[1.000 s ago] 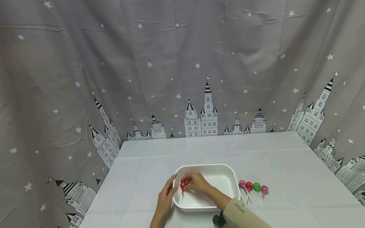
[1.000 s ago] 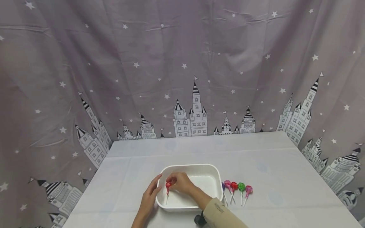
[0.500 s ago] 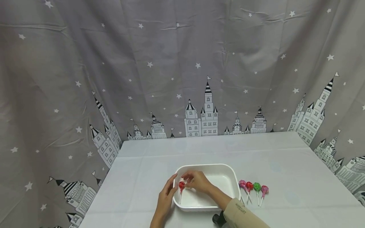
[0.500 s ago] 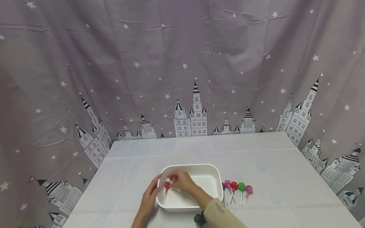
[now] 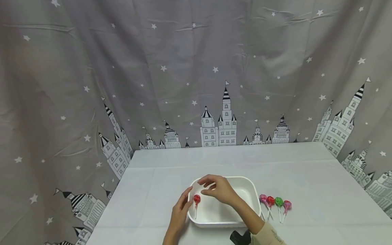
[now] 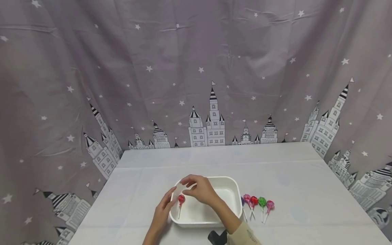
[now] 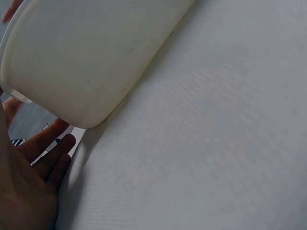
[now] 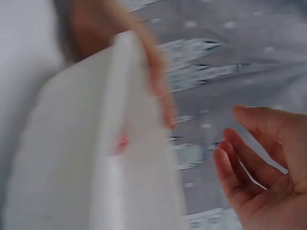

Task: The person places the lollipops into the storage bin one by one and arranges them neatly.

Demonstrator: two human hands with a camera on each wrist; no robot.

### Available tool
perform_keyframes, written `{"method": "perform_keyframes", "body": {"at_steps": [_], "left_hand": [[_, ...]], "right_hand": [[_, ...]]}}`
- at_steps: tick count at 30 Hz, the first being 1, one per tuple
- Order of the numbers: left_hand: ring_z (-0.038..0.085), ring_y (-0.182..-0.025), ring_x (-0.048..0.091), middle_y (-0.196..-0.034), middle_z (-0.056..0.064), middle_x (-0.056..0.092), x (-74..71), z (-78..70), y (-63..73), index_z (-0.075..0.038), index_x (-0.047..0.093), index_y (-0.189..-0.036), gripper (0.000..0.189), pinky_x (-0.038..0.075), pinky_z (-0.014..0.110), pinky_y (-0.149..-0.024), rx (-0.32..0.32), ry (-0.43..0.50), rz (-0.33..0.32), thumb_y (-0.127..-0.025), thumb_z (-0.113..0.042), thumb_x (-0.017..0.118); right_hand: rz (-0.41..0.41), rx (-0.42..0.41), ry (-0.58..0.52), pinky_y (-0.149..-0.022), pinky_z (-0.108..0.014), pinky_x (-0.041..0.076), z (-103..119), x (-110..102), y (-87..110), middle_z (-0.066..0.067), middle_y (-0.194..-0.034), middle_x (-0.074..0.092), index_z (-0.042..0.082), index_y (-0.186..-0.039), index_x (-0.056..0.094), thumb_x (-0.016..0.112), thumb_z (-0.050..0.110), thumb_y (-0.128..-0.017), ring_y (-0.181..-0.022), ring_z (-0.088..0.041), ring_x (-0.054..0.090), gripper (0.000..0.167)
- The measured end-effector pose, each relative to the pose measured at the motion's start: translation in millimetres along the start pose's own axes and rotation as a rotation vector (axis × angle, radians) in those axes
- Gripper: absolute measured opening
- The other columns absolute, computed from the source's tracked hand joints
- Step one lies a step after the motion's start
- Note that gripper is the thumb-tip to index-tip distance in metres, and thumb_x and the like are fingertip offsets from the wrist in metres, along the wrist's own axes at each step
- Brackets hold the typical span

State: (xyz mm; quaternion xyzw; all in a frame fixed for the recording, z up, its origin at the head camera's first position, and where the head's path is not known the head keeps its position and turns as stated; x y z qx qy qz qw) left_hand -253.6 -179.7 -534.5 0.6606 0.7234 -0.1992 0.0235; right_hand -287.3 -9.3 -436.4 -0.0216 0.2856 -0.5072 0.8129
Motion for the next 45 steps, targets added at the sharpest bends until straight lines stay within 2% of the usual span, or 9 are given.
{"method": "perform_keyframes", "body": {"at_steps": [4, 8, 13, 22, 28, 31, 35, 40, 45], "left_hand": [[0.027, -0.119, 0.049, -0.132, 0.012, 0.051, 2.3, 2.3, 0.1, -0.019, 0.05, -0.133, 0.04, 0.04, 0.037, -0.1, -0.002, 0.015, 0.001, -0.093, -0.019, 0.054], [0.024, -0.119, 0.049, -0.134, 0.008, 0.05, 3.0, 2.4, -0.4, -0.023, 0.051, -0.132, 0.04, 0.038, 0.038, -0.1, -0.014, 0.022, -0.008, -0.092, -0.018, 0.055], [0.02, -0.121, 0.047, -0.135, 0.006, 0.049, 2.4, 2.0, -1.4, -0.025, 0.052, -0.131, 0.04, 0.036, 0.035, -0.102, -0.028, 0.03, -0.015, -0.091, -0.019, 0.057], [0.021, -0.124, 0.043, -0.137, 0.006, 0.046, -1.0, 2.9, -1.4, -0.024, 0.051, -0.132, 0.04, 0.033, 0.031, -0.103, -0.041, 0.039, -0.008, -0.092, -0.022, 0.057], [0.025, -0.125, 0.042, -0.137, 0.012, 0.045, -7.0, -24.0, 3.3, -0.013, 0.05, -0.133, 0.04, 0.033, 0.036, -0.103, -0.064, 0.042, 0.005, -0.092, -0.012, 0.054], [0.025, -0.125, 0.042, -0.137, 0.013, 0.045, -7.2, -32.4, 4.9, -0.011, 0.05, -0.133, 0.041, 0.033, 0.034, -0.102, -0.065, 0.041, 0.006, -0.092, -0.01, 0.054], [0.025, -0.126, 0.041, -0.137, 0.012, 0.045, -6.4, -32.7, 4.9, -0.011, 0.051, -0.132, 0.04, 0.032, 0.033, -0.103, -0.066, 0.049, 0.005, -0.092, -0.01, 0.055], [0.025, -0.125, 0.042, -0.136, 0.013, 0.046, -5.3, -31.3, 5.1, -0.011, 0.051, -0.132, 0.04, 0.033, 0.034, -0.102, -0.071, 0.04, 0.002, -0.092, -0.01, 0.055], [0.027, -0.123, 0.044, -0.136, 0.014, 0.046, -3.7, -32.5, 5.1, -0.011, 0.05, -0.132, 0.04, 0.035, 0.038, -0.102, -0.069, 0.03, 0.008, -0.092, -0.01, 0.055]], "right_hand": [[-0.061, 0.042, -0.045, -0.075, -0.035, 0.054, 22.6, -28.4, 11.6, -0.013, -0.102, 0.065, 0.001, -0.106, 0.064, 0.069, 0.001, -0.08, -0.09, -0.03, 0.06, 0.026], [-0.137, 0.09, -0.06, -0.067, -0.027, 0.054, 22.4, -61.7, 24.6, -0.011, -0.101, 0.065, 0.001, -0.107, 0.064, 0.07, 0.003, -0.08, -0.082, -0.023, 0.059, 0.028], [-0.228, 0.156, -0.047, -0.067, -0.024, 0.053, 6.0, -103.4, 48.2, -0.006, -0.103, 0.064, 0.007, -0.109, 0.064, 0.073, 0.016, -0.079, -0.081, -0.016, 0.058, 0.033], [-0.387, 0.296, 0.007, -0.067, -0.029, 0.054, -37.7, -160.2, 112.5, -0.015, -0.109, 0.062, 0.004, -0.119, 0.058, 0.067, 0.022, -0.085, -0.084, -0.015, 0.06, 0.039], [-0.463, 0.387, 0.0, -0.067, -0.032, 0.055, -75.5, -179.4, 145.8, -0.009, -0.109, 0.064, 0.003, -0.121, 0.056, 0.066, 0.03, -0.086, -0.086, -0.009, 0.062, 0.046], [-0.465, 0.408, -0.031, -0.067, -0.029, 0.054, -85.4, -185.4, 157.2, -0.01, -0.11, 0.064, -0.001, -0.123, 0.053, 0.065, 0.025, -0.086, -0.086, -0.011, 0.063, 0.046], [-0.403, 0.441, -0.011, -0.07, -0.024, 0.052, -99.5, -188.4, 167.8, -0.008, -0.112, 0.062, 0.0, -0.125, 0.053, 0.065, 0.024, -0.086, -0.088, -0.006, 0.06, 0.048], [-0.315, 0.455, 0.022, -0.075, -0.02, 0.048, -115.7, -185.5, 179.5, -0.016, -0.119, 0.057, -0.002, -0.125, 0.053, 0.065, 0.022, -0.087, -0.092, -0.001, 0.056, 0.047], [-0.287, 0.484, -0.011, -0.077, -0.018, 0.046, -130.2, -182.9, 187.9, -0.02, -0.121, 0.056, -0.003, -0.125, 0.053, 0.066, 0.02, -0.085, -0.093, 0.0, 0.058, 0.048]]}}
Point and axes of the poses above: each hand's wrist, its own y-axis away from the middle knuckle, its own x-axis out of the palm, z = x × y, the point moved 5 cm from there along -y, towards the middle knuckle
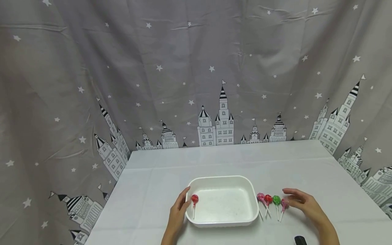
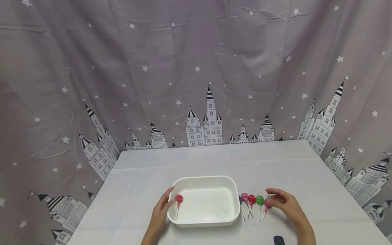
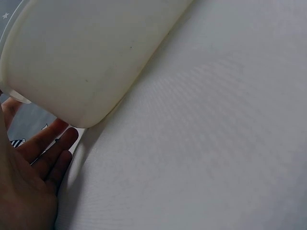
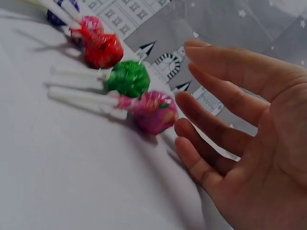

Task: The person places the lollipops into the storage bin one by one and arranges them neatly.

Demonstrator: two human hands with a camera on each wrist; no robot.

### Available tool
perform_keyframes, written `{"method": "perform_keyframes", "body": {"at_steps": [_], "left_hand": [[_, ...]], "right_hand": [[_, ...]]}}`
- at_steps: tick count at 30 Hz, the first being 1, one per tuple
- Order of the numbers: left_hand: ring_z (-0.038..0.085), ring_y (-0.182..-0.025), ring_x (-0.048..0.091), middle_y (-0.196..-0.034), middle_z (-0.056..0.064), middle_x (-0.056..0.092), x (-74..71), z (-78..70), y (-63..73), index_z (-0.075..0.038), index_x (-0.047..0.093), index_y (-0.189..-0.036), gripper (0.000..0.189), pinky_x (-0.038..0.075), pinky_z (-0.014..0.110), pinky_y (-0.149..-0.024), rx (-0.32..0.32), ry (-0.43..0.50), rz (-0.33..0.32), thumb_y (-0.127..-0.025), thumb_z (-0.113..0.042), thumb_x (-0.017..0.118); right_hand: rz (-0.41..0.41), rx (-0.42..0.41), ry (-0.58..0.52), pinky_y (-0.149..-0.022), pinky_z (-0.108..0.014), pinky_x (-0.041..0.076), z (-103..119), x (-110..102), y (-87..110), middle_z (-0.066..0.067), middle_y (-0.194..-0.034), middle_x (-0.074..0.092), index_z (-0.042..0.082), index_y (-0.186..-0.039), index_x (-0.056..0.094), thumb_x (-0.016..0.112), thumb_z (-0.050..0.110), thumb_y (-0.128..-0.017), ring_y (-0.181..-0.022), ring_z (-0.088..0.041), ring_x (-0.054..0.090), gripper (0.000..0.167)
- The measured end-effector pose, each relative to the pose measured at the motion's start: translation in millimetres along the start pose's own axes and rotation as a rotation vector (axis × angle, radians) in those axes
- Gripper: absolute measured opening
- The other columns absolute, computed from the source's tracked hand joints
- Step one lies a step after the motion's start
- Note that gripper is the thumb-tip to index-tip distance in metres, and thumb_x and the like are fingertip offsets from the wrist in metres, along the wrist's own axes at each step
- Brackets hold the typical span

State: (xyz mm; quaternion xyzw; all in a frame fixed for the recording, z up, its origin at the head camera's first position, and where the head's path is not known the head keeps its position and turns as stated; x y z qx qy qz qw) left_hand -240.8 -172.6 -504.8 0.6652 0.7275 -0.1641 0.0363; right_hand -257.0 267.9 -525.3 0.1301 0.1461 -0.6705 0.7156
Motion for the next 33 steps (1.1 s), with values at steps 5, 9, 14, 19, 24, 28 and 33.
{"method": "perform_keyframes", "body": {"at_steps": [5, 9, 14, 19, 24, 28, 33], "left_hand": [[0.03, -0.123, 0.044, -0.136, 0.015, 0.046, 0.3, 8.2, -2.3, -0.012, 0.051, -0.132, 0.04, 0.035, 0.041, -0.101, 0.01, 0.001, -0.003, -0.092, -0.013, 0.055], [0.027, -0.124, 0.044, -0.136, 0.011, 0.046, 1.5, 26.3, -6.6, -0.019, 0.051, -0.132, 0.04, 0.035, 0.04, -0.102, 0.013, -0.001, -0.013, -0.093, -0.017, 0.055], [0.025, -0.122, 0.046, -0.136, 0.007, 0.048, 2.4, 35.3, -7.9, -0.025, 0.052, -0.131, 0.04, 0.035, 0.042, -0.102, 0.009, -0.018, -0.033, -0.092, -0.022, 0.057], [0.024, -0.121, 0.048, -0.135, 0.006, 0.049, 2.7, 35.1, -7.3, -0.026, 0.052, -0.131, 0.04, 0.036, 0.043, -0.102, 0.006, -0.017, -0.041, -0.091, -0.022, 0.057], [0.025, -0.122, 0.046, -0.136, 0.007, 0.048, 2.6, 34.3, -7.4, -0.026, 0.052, -0.131, 0.04, 0.035, 0.042, -0.102, 0.011, -0.021, -0.035, -0.091, -0.022, 0.057], [0.026, -0.123, 0.045, -0.136, 0.008, 0.047, 2.8, 33.7, -7.6, -0.025, 0.052, -0.131, 0.04, 0.035, 0.042, -0.102, 0.01, -0.013, -0.034, -0.091, -0.022, 0.057], [0.025, -0.124, 0.044, -0.137, 0.007, 0.046, 3.4, 34.2, -7.8, -0.024, 0.052, -0.131, 0.04, 0.034, 0.04, -0.103, 0.002, -0.003, -0.032, -0.091, -0.022, 0.057]], "right_hand": [[0.024, -0.01, -0.035, -0.079, -0.014, 0.044, -8.5, 1.7, -1.3, -0.022, -0.121, 0.056, -0.005, -0.124, 0.051, 0.068, 0.016, -0.083, -0.095, 0.0, 0.057, 0.049], [0.066, -0.023, -0.083, -0.079, -0.016, 0.046, -9.5, 2.8, -0.9, -0.026, -0.12, 0.054, -0.01, -0.125, 0.049, 0.067, 0.01, -0.082, -0.093, -0.003, 0.059, 0.05], [0.112, -0.022, -0.069, -0.078, -0.017, 0.047, -11.4, 3.4, -2.0, -0.026, -0.121, 0.053, -0.011, -0.124, 0.049, 0.067, 0.01, -0.082, -0.092, -0.003, 0.058, 0.05], [0.124, -0.038, -0.011, -0.077, -0.019, 0.048, -12.1, 4.6, -3.3, -0.025, -0.118, 0.056, -0.009, -0.121, 0.052, 0.068, 0.011, -0.082, -0.09, -0.005, 0.058, 0.048], [0.119, -0.003, 0.039, -0.076, -0.021, 0.049, -10.8, 5.2, -2.9, -0.022, -0.115, 0.058, -0.008, -0.118, 0.055, 0.07, 0.012, -0.079, -0.088, -0.006, 0.058, 0.046], [0.128, 0.002, 0.069, -0.075, -0.02, 0.048, -9.4, 4.3, -2.0, -0.02, -0.111, 0.06, -0.008, -0.114, 0.057, 0.071, 0.011, -0.078, -0.086, -0.009, 0.059, 0.043], [0.167, -0.044, 0.052, -0.075, -0.019, 0.049, -8.5, 1.2, -3.4, -0.021, -0.108, 0.061, -0.009, -0.112, 0.058, 0.071, 0.013, -0.078, -0.084, -0.006, 0.059, 0.043]]}}
Point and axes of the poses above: each hand's wrist, its own y-axis away from the middle knuckle, its own x-axis out of the palm, z = x × y, the point moved 5 cm from there along -y, towards the middle knuckle
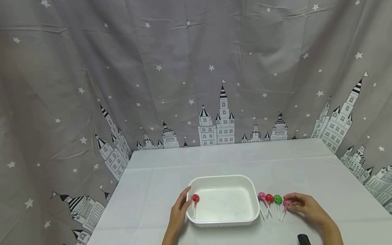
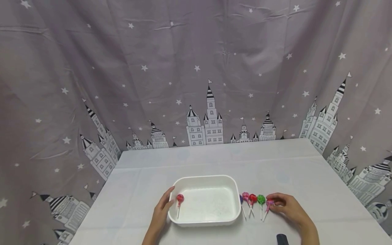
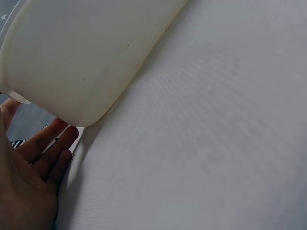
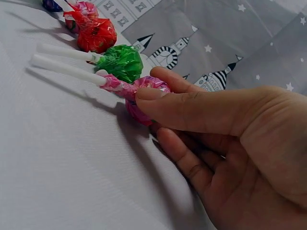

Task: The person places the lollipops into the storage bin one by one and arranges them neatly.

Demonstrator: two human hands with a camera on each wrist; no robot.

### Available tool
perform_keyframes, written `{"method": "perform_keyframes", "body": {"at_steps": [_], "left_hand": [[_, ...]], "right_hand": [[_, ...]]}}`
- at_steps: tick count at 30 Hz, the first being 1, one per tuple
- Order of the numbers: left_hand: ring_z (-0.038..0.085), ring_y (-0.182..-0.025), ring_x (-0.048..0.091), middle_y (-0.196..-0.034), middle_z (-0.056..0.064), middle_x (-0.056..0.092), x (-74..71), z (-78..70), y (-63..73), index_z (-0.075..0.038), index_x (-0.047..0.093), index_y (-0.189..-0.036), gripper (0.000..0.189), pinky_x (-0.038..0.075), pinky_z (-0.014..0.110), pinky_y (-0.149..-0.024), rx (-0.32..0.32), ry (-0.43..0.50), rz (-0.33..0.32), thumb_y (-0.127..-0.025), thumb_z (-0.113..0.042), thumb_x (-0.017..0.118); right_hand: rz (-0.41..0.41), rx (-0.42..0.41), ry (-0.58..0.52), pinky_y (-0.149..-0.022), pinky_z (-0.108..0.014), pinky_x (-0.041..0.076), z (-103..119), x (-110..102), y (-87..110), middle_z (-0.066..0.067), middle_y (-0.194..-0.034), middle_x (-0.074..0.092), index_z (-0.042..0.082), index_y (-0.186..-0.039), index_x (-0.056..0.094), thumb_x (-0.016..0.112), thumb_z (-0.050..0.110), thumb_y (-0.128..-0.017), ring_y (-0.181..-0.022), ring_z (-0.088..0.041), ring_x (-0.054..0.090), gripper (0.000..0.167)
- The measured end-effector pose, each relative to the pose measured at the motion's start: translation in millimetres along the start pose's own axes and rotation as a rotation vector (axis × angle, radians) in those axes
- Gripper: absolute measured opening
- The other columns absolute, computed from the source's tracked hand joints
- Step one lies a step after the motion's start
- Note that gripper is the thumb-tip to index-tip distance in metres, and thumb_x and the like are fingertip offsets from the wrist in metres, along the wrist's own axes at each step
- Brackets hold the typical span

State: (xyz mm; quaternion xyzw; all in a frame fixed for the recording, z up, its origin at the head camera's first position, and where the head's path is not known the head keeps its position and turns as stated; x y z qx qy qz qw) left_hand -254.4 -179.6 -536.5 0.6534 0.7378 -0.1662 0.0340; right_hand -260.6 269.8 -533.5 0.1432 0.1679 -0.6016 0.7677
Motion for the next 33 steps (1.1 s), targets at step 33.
{"method": "perform_keyframes", "body": {"at_steps": [33], "left_hand": [[0.025, -0.119, 0.049, -0.132, 0.009, 0.051, -0.8, 3.4, -0.6, -0.023, 0.051, -0.132, 0.041, 0.037, 0.042, -0.101, 0.016, -0.004, 0.004, -0.091, -0.022, 0.057]], "right_hand": [[0.048, -0.181, -0.001, -0.077, -0.027, 0.054, 108.9, 0.4, -33.3, -0.015, -0.106, 0.061, -0.001, -0.11, 0.061, 0.07, 0.016, -0.081, -0.094, -0.021, 0.061, 0.035]]}}
Point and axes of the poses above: each hand's wrist, its own y-axis away from the middle knuckle, its own x-axis out of the palm, z = x × y, the point moved 5 cm from there along -y, towards the middle knuckle
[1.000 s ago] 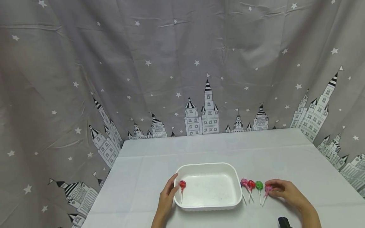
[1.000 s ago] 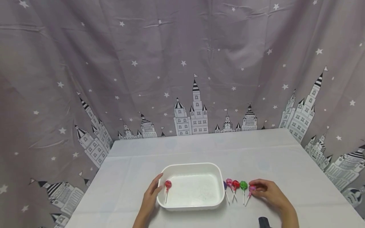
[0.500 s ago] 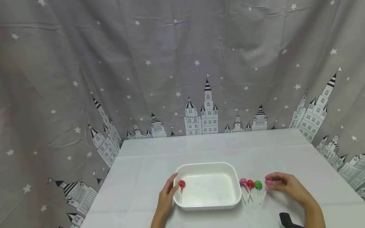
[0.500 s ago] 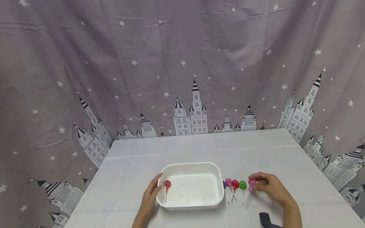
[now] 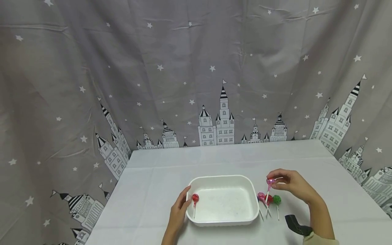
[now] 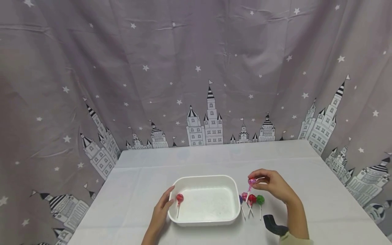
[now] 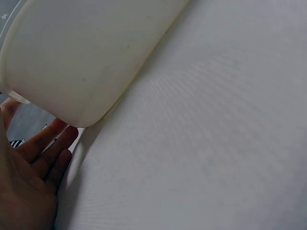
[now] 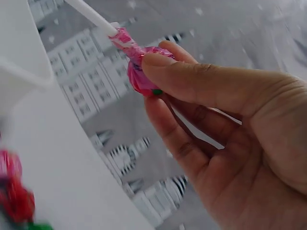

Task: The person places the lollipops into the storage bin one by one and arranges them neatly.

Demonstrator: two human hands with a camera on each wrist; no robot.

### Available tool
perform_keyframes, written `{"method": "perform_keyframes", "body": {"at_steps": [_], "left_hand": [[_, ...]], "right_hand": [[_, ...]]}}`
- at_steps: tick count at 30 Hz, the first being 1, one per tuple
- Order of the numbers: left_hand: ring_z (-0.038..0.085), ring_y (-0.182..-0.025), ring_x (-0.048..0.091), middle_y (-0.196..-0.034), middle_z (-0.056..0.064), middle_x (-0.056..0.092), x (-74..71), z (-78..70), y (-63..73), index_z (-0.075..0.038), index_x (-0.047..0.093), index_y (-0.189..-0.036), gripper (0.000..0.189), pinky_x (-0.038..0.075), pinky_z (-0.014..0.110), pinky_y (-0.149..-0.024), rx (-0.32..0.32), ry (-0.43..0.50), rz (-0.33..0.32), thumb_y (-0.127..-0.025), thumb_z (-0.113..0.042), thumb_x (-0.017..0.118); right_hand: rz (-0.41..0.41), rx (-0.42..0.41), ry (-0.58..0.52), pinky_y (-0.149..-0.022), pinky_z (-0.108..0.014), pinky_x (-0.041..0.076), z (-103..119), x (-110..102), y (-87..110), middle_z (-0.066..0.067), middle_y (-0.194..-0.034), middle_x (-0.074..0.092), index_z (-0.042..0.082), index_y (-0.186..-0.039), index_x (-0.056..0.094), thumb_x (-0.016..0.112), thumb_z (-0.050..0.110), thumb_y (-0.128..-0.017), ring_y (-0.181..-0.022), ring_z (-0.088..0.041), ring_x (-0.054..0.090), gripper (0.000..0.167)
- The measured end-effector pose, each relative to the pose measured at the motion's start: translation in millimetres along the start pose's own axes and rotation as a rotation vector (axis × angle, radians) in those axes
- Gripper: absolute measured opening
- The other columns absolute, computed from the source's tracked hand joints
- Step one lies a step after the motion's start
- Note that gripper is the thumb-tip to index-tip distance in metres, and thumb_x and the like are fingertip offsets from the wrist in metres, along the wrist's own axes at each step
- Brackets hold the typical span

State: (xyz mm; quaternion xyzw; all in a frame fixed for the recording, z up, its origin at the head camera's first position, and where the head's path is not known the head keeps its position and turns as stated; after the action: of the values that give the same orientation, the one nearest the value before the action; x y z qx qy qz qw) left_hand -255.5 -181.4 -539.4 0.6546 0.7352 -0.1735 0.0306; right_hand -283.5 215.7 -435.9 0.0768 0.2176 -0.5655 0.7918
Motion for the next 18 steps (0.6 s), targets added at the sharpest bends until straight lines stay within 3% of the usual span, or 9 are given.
{"method": "perform_keyframes", "body": {"at_steps": [4, 10, 18], "left_hand": [[0.024, -0.114, 0.054, -0.128, 0.008, 0.055, 0.2, -0.9, 0.5, -0.024, 0.052, -0.132, 0.041, 0.041, 0.041, -0.098, -0.007, -0.012, -0.007, -0.091, -0.022, 0.057], [0.022, -0.115, 0.053, -0.13, 0.005, 0.053, 0.0, -2.6, 0.7, -0.027, 0.052, -0.131, 0.041, 0.04, 0.041, -0.099, -0.03, -0.001, 0.001, -0.091, -0.023, 0.057], [0.024, -0.112, 0.054, -0.127, 0.008, 0.056, -0.5, -2.9, 1.1, -0.025, 0.052, -0.131, 0.04, 0.041, 0.044, -0.098, -0.02, -0.006, -0.003, -0.091, -0.023, 0.057]], "right_hand": [[0.052, -0.048, -0.033, -0.077, -0.029, 0.054, 10.5, 14.0, -22.0, -0.016, -0.107, 0.061, -0.003, -0.11, 0.061, 0.07, 0.016, -0.081, -0.096, -0.027, 0.06, 0.036], [0.144, -0.08, -0.053, -0.079, -0.027, 0.053, 20.4, 40.6, -53.8, -0.013, -0.108, 0.062, -0.001, -0.109, 0.063, 0.072, 0.018, -0.08, -0.096, -0.025, 0.06, 0.036], [0.341, -0.141, -0.028, -0.078, -0.028, 0.053, 44.8, 91.0, -90.2, -0.005, -0.1, 0.065, 0.007, -0.104, 0.067, 0.072, 0.012, -0.08, -0.089, -0.022, 0.061, 0.025]]}}
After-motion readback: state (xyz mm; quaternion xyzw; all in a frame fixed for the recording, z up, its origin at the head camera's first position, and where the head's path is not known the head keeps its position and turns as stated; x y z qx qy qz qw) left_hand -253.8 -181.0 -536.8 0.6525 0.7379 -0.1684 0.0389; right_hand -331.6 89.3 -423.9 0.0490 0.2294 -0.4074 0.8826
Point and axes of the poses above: each hand's wrist, its own y-axis away from the middle knuckle, its own x-axis out of the palm, z = x × y, the point moved 5 cm from there along -y, towards the middle knuckle
